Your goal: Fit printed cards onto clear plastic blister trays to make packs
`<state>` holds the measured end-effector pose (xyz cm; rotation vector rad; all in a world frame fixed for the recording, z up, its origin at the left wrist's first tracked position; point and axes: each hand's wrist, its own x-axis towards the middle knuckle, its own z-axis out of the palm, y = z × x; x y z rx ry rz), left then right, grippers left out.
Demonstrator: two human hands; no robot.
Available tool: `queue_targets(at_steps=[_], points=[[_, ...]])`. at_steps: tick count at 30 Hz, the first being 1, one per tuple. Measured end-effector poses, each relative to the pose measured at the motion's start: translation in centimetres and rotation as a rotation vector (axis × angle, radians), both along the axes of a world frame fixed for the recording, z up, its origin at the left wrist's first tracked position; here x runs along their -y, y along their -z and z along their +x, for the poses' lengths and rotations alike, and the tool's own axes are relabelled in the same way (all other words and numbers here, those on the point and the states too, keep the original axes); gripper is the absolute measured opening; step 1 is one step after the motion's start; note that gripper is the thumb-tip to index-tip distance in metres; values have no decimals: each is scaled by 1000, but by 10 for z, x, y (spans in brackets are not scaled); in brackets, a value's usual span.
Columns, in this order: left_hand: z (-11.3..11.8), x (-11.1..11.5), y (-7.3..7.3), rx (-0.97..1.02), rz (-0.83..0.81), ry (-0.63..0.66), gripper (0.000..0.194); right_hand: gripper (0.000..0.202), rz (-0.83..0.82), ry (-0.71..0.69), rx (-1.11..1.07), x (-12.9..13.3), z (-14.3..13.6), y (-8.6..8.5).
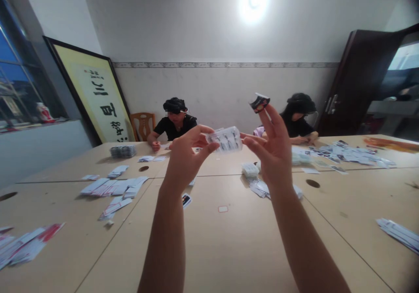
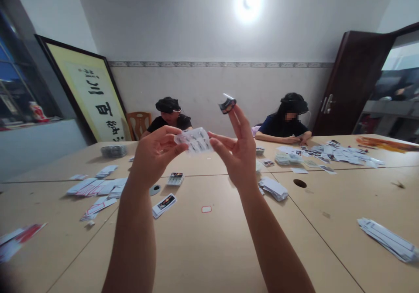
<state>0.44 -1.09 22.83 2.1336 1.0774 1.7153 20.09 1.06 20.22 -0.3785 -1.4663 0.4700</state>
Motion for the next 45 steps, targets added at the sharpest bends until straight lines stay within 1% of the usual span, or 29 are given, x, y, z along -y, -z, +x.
queue_targets(at_steps=[3,6,8,11,14,18,23,25,27,28,30,31,33,35,36,38,41,43,45], points=[[3,1,1,39,58,27,19,69,-118,38,-53,-4,3,1],[6,1,2,87,58,127,13,69,-200,-7,-28,-5,3,1],[7,0,4,116,50,193,13,72,-219,-62,-14,-4,1,1],[9,-1,6,125,67,235,16,79,-227,-127,-4,-1,-1,1],[10,0,6,120,98,254,18,84,-230,-131,35,0,1,1],[13,3,5,100,142,336,20,84,-270,-153,17,2,2,0],[13,4,4,28,219,264,20,81,-305,-263,-38,10,-1,-3],[11,4,3,46,214,274,17,80,-312,-281,-107,10,-3,-3],[8,4,2,62,156,292,8,79,-288,-255,-200,7,-6,-1],[7,4,1,73,107,299,8,77,-261,-225,-253,5,-7,0],[4,3,1,107,-28,343,28,73,-185,-143,-355,0,-10,3],[3,3,1,123,-104,389,38,71,-140,-90,-396,-2,-11,4],[4,4,2,118,-251,523,53,69,-46,21,-453,-5,-13,6],[8,4,4,84,-356,635,60,67,22,91,-489,-6,-16,8],[11,5,5,81,-382,659,60,66,37,105,-503,-5,-17,9],[17,6,7,117,-384,655,53,63,45,108,-516,-5,-19,9],[24,5,7,181,-322,609,40,57,33,108,-523,-2,-19,7],[25,3,7,178,-281,534,37,51,-15,92,-567,0,-16,4],[23,0,7,138,-243,417,36,38,-85,72,-649,1,-12,0]])
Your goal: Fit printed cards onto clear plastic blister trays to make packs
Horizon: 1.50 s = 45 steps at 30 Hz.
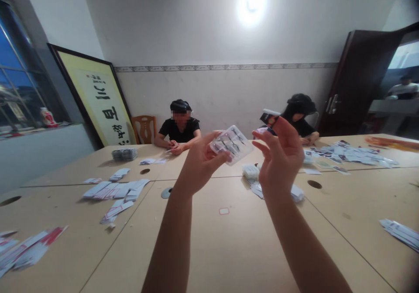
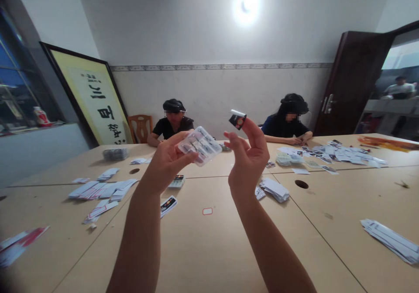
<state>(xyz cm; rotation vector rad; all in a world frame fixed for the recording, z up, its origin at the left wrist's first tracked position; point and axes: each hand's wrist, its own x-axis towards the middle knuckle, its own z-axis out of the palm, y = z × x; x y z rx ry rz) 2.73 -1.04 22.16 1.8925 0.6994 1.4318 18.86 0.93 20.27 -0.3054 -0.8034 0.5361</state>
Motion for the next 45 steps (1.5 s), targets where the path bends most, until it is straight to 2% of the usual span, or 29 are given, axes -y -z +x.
queue_targets(at_steps=[4,7,9,13,17,23,29,32,36,45], points=[[-4,-8,2,-133,109,-240,40,13,-45,-35,-133,4,8,-7],[-3,-11,3,-193,190,-392,42,12,-28,-15,-127,7,8,-8],[0,-11,3,-261,201,-417,43,15,-5,-12,-99,7,7,-8],[7,-11,4,-354,151,-367,49,14,55,-59,-50,6,3,-8],[12,-12,4,-316,73,-345,54,10,65,-116,12,6,3,-9],[8,-12,3,-250,112,-340,41,16,51,-138,145,11,4,-6],[10,-5,5,-194,-4,-178,47,15,45,-155,325,12,3,-1],[13,-1,5,-147,-35,-131,46,15,49,-156,357,12,2,0],[15,-1,6,-105,-42,-68,33,14,24,-157,389,13,2,-1],[15,2,5,-58,-53,-1,35,12,10,-191,402,13,2,-1]])
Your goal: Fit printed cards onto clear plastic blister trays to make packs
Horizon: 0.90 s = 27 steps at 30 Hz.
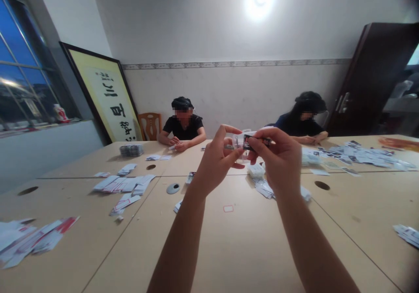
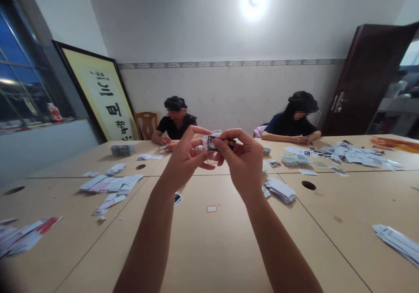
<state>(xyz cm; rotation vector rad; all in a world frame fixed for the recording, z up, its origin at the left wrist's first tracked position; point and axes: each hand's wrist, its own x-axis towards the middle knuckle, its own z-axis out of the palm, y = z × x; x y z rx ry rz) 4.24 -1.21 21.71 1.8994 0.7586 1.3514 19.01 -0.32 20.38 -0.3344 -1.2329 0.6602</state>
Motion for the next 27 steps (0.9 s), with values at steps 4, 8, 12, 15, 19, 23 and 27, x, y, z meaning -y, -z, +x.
queue_targets(at_steps=[4,8,12,15,19,23,27], points=[[0,1,0,-1,-16,-24,35,12,-23,-10,3,-2,1,0],[0,0,0,-13,-27,-45,35,11,-24,-19,27,-2,2,0],[0,0,-2,-7,-12,-77,33,10,-15,3,60,1,4,-2],[-1,0,-4,-8,1,-88,33,11,-19,3,83,3,6,-2],[-1,1,-5,-24,14,-114,34,13,-45,-40,61,2,8,-2],[-1,0,-4,-16,10,-112,32,15,-61,-72,6,-1,10,-2],[-2,2,-3,5,-7,-60,33,15,-51,-134,24,0,10,-3]])
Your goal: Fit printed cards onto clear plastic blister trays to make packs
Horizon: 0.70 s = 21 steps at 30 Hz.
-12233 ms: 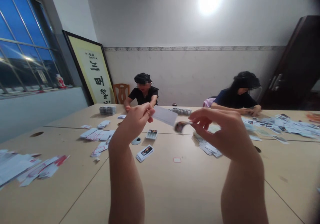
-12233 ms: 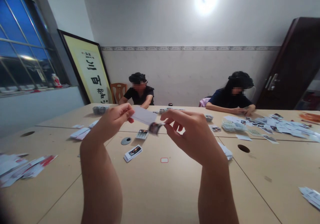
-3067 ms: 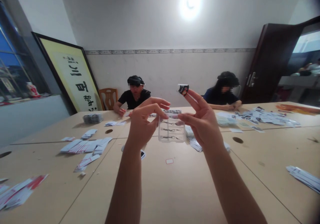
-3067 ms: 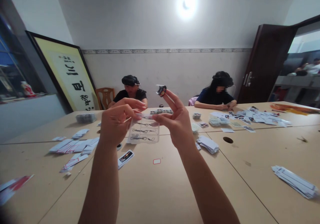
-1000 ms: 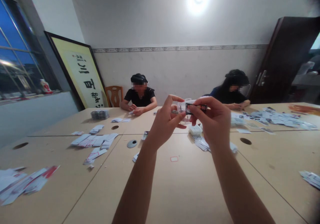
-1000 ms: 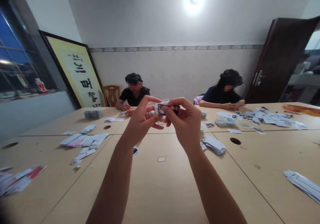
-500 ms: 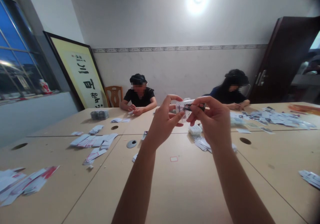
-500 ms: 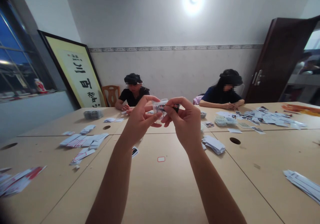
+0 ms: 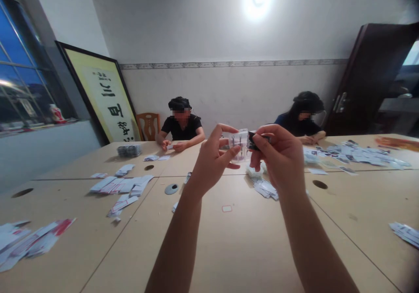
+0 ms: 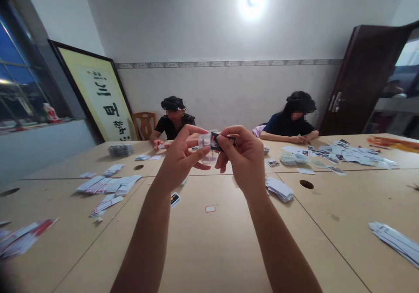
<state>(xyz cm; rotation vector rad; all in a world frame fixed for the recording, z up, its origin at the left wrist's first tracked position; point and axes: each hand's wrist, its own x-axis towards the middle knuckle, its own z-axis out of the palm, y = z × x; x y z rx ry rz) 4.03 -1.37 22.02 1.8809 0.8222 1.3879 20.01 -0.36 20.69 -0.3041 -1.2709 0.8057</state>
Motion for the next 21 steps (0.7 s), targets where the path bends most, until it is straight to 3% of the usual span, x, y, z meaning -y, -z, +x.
queue_targets(at_steps=[13,17,21], points=[[-3,7,-3,-4,-66,121,42,12,56,187,134,14,-3,-2],[-8,9,-6,1,-106,145,53,10,56,180,175,14,-2,-2],[-11,11,-8,3,-126,191,52,11,18,214,223,18,-3,-2]])
